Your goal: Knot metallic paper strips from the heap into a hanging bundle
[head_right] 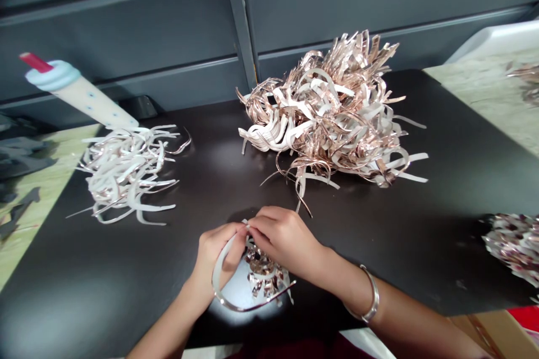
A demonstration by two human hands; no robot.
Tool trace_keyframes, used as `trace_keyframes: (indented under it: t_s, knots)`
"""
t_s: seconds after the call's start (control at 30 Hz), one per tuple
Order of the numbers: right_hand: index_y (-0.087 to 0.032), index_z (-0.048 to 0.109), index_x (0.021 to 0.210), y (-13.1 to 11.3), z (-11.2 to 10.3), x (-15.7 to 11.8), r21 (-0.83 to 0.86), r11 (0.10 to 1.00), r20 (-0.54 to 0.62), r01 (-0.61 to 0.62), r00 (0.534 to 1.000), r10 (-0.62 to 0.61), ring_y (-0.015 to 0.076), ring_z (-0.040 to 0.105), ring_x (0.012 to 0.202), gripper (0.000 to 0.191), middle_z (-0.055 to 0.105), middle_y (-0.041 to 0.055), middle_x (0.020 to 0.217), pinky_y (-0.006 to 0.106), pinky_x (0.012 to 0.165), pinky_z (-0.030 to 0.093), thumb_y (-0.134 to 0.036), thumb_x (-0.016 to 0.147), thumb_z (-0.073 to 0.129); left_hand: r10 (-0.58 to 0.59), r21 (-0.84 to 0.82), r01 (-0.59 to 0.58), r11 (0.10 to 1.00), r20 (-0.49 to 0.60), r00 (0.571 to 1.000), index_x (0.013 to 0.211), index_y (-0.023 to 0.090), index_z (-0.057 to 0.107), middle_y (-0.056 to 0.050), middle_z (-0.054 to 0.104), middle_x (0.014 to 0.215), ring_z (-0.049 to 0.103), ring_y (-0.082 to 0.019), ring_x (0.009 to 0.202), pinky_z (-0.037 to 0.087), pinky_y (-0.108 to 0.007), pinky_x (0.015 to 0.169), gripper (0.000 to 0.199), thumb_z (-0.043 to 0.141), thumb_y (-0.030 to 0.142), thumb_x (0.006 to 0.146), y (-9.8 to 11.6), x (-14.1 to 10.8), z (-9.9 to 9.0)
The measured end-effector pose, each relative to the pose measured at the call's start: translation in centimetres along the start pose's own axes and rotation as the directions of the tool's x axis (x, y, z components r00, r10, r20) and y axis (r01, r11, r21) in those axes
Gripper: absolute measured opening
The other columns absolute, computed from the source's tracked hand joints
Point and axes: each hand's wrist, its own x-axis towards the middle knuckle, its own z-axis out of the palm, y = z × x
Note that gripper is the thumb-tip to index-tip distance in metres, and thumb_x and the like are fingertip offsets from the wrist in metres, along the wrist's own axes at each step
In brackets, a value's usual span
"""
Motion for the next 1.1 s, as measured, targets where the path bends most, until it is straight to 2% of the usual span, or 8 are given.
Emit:
trace_keyframes:
  t_s: [0.17, 0.3, 0.4, 0.57, 0.7, 0.83, 1.1]
  knots:
    - [-0.015, 0.066, 0.074, -0.1, 0.3, -0.1, -0.053, 0.999, 0.007, 0.003, 1.000, -0.003, 0.0140, 0.058, 0.064, 0.025, 0.063, 0.0051, 0.070, 0.024, 0.060, 0.046, -0.011, 0.088, 0.046, 0.080, 0.033, -0.082, 0.996, 0.056, 0.995, 0.067, 0.016, 0.059, -0.003, 0.060, 0.061, 0.054, -0.012, 0.054, 0.039, -0.022, 0.056, 0.031, 0.041, 0.020, 0.092, -0.3, -0.3, 0.4]
    - [-0.015, 0.063, 0.065, -0.4, 0.6, -0.1, -0.014, 0.998, -0.091, -0.058, 0.994, 0.056, 0.0122, 0.053, 0.057, 0.025, 0.058, 0.0030, 0.063, 0.022, 0.054, 0.041, -0.007, 0.081, 0.047, 0.119, -0.025, -0.119, 0.993, -0.035, 0.992, 0.060, 0.017, 0.055, 0.000, 0.054, 0.055, 0.048, -0.010, 0.049, 0.036, -0.021, 0.051, 0.035, 0.041, 0.020, 0.091, 0.1, -0.4, 0.7]
    - [-0.014, 0.063, 0.064, -0.4, 0.4, 0.1, 0.048, 0.996, -0.138, -0.079, 0.987, 0.085, 0.0112, 0.053, 0.056, 0.023, 0.057, 0.0021, 0.062, 0.021, 0.053, 0.040, -0.005, 0.079, 0.047, 0.103, -0.052, -0.108, 0.993, -0.084, 0.991, 0.056, 0.017, 0.052, 0.003, 0.047, 0.050, 0.043, -0.009, 0.045, 0.033, -0.020, 0.047, 0.035, 0.042, 0.018, 0.090, 0.7, -0.4, 0.6]
    - [-0.015, 0.070, 0.078, -0.1, -0.5, 0.3, 0.158, 0.987, -0.025, -0.037, 0.999, 0.042, 0.0106, 0.057, 0.060, 0.019, 0.063, 0.0027, 0.068, 0.020, 0.056, 0.042, -0.012, 0.086, 0.053, 0.068, -0.062, -0.076, 0.995, -0.118, 0.991, 0.058, 0.016, 0.052, 0.003, 0.049, 0.051, 0.047, -0.008, 0.046, 0.035, -0.018, 0.049, 0.034, 0.043, 0.016, 0.090, 1.1, -0.3, 0.2]
    - [-0.012, 0.070, 0.080, -0.1, -0.7, 0.3, 0.106, 0.994, 0.010, -0.013, 1.000, 0.012, 0.0133, 0.059, 0.064, 0.022, 0.064, 0.0057, 0.071, 0.022, 0.060, 0.044, -0.015, 0.090, 0.051, 0.141, 0.010, -0.141, 0.990, -0.129, 0.982, 0.066, 0.015, 0.058, 0.001, 0.054, 0.057, 0.050, -0.008, 0.050, 0.037, -0.018, 0.052, 0.028, 0.044, 0.016, 0.090, 0.5, -0.4, 0.4]
    - [-0.012, 0.070, 0.077, 0.0, -0.5, 0.1, 0.042, 0.999, 0.049, -0.007, 0.999, 0.005, 0.0133, 0.057, 0.062, 0.025, 0.062, 0.0052, 0.068, 0.023, 0.059, 0.042, -0.012, 0.090, 0.048, 0.199, 0.091, -0.190, 0.977, -0.098, 0.975, 0.065, 0.015, 0.057, 0.001, 0.052, 0.056, 0.049, -0.009, 0.049, 0.036, -0.020, 0.051, 0.030, 0.042, 0.015, 0.091, -0.1, -0.6, 0.9]
    - [-0.014, 0.061, 0.059, 0.0, 0.4, -0.2, -0.111, 0.994, -0.043, 0.007, 0.999, -0.012, 0.0111, 0.047, 0.052, 0.028, 0.052, 0.0011, 0.056, 0.023, 0.052, 0.033, -0.008, 0.082, 0.047, 0.187, 0.057, -0.183, 0.981, -0.081, 0.979, 0.067, 0.015, 0.056, 0.001, 0.054, 0.058, 0.051, -0.009, 0.050, 0.038, -0.019, 0.053, 0.029, 0.042, 0.015, 0.092, -0.2, -0.6, 1.2]
